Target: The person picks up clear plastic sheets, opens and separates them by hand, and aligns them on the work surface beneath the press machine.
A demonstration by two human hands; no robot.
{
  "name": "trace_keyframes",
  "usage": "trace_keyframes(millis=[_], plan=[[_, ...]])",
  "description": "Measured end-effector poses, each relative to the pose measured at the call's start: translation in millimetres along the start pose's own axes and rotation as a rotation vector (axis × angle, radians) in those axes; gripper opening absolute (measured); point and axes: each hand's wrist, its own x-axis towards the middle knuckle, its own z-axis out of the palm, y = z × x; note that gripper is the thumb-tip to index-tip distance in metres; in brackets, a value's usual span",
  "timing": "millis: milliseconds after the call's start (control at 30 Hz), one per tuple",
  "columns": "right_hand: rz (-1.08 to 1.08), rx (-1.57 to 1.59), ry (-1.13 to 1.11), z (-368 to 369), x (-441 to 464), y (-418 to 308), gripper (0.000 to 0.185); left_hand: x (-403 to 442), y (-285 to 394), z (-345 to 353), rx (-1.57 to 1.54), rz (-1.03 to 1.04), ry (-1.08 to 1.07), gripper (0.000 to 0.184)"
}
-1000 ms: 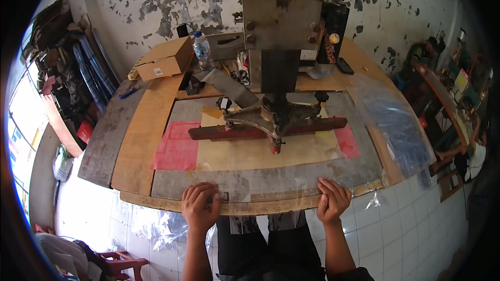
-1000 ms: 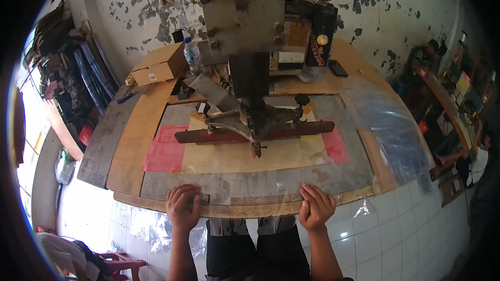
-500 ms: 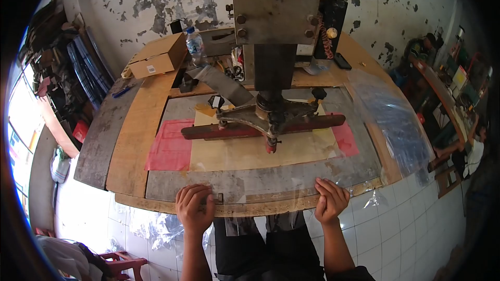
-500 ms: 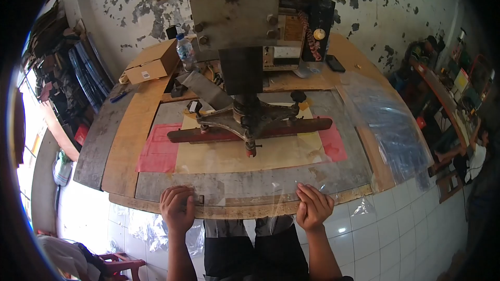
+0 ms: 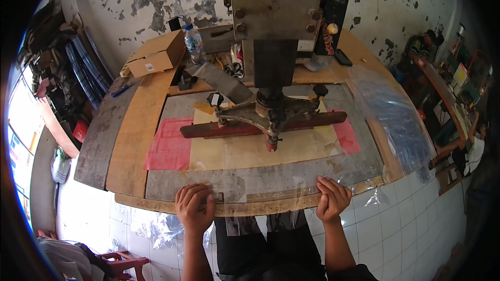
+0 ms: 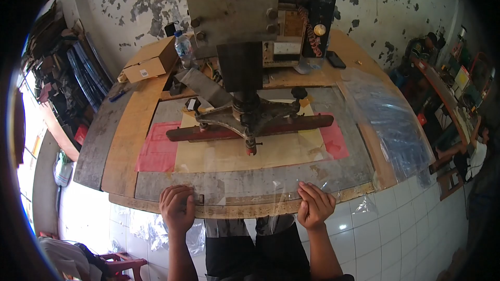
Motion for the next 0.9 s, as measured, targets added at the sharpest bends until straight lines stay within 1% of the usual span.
trace_keyframes(millis=[900], plan=[[-0.003, 0.001, 0.016, -0.5, 2.1, -1.9, 0.036, -0.1, 1.8, -1.3, 0.014, -0.01, 0.001, 0.009]])
